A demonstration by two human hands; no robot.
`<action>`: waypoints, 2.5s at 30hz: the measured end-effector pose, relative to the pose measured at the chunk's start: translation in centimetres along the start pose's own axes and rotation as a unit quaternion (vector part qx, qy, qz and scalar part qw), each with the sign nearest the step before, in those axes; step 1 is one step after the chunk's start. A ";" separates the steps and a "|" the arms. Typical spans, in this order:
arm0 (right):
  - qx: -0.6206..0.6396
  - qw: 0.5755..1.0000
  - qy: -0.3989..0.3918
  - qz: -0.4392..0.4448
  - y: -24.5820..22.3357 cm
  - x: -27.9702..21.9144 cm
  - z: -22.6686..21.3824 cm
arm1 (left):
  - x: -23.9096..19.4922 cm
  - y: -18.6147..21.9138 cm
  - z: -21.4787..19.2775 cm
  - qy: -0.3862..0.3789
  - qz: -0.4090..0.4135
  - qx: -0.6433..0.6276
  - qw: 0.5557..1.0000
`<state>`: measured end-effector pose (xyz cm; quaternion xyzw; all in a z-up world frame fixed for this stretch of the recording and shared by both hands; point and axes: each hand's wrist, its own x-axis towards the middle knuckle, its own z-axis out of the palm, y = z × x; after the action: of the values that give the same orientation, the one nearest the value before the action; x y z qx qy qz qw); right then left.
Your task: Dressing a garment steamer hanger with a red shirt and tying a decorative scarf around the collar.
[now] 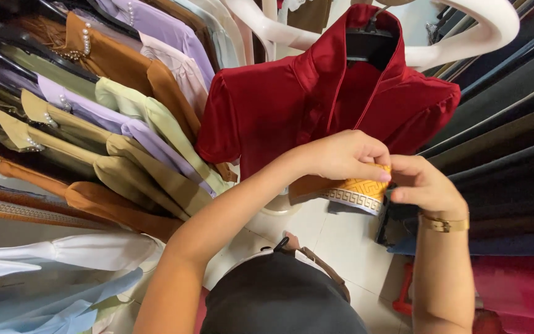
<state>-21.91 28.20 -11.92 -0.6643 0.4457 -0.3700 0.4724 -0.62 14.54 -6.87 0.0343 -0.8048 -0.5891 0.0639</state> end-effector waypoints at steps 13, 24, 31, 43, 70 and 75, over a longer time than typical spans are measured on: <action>-0.058 0.989 0.111 0.084 2.9 -5.1 -2.6 | -1.3 -1.1 -0.6 -0.003 -0.107 0.123 0.987; -0.028 0.913 0.365 0.177 4.6 -16.0 -13.8 | -6.1 4.3 -8.2 0.347 0.138 0.202 0.905; -0.144 0.890 0.395 0.180 3.5 -14.8 -20.1 | -3.2 1.7 -10.3 0.343 0.039 0.309 0.886; -0.448 0.819 0.260 0.246 -1.5 -6.0 -22.3 | -0.6 -2.6 -10.0 0.407 0.033 0.245 0.880; -0.252 0.963 -0.092 0.040 -5.8 14.5 -12.4 | 4.5 -7.2 -15.6 0.061 -0.161 0.140 0.975; -0.260 0.963 -0.036 0.059 -7.9 12.4 -12.0 | 2.8 -4.7 -15.5 0.050 -0.165 0.168 0.971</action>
<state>-26.92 14.21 -0.15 -0.7495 0.5478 -0.1882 0.3204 -1.26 -1.90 -6.55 0.2063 -0.8712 -0.4455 -0.0010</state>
